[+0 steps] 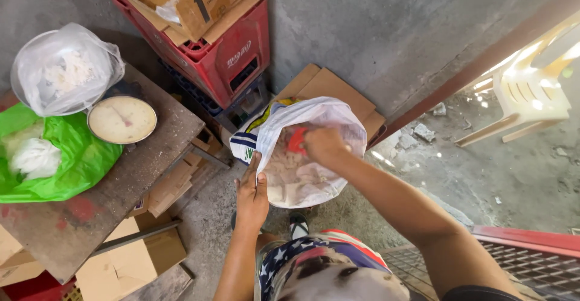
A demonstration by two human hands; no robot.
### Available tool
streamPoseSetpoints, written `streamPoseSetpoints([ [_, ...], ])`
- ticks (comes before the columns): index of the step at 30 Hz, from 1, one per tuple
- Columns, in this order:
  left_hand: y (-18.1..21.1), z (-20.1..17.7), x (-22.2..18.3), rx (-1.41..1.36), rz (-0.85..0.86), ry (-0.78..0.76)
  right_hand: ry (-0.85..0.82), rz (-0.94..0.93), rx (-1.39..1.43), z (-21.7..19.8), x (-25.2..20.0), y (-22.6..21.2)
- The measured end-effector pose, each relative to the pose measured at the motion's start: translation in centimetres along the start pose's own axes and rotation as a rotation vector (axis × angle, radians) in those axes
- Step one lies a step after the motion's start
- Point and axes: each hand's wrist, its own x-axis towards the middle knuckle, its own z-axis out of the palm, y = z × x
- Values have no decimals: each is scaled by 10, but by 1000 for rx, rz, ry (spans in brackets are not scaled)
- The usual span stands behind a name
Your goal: Scooping white powder from a large bag into smaller plastic bags, weighing them, and tying them shut.
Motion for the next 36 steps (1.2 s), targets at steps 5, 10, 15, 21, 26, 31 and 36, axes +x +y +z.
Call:
streamPoseSetpoints([
  [5,-15,11,-12,19,6,5,-19,80,63,8,-35,14],
  [10,-17,20,-7,42,23,-16,-91,200,235,52,-30,-17],
  [15,-4,0,-2,34,4,-12,79,129,246,9,-38,-26],
  [21,-9,12,-5,34,-3,-10,36,69,-11,-6,-49,-4],
  [26,-4,9,-4,56,-14,-31,41,108,179,5,-39,-25],
  [31,-2,7,-4,45,-12,-19,-20,73,139,-7,-46,-21],
  [36,-3,10,-5,52,-33,-36,0,113,13,-9,-68,-6],
])
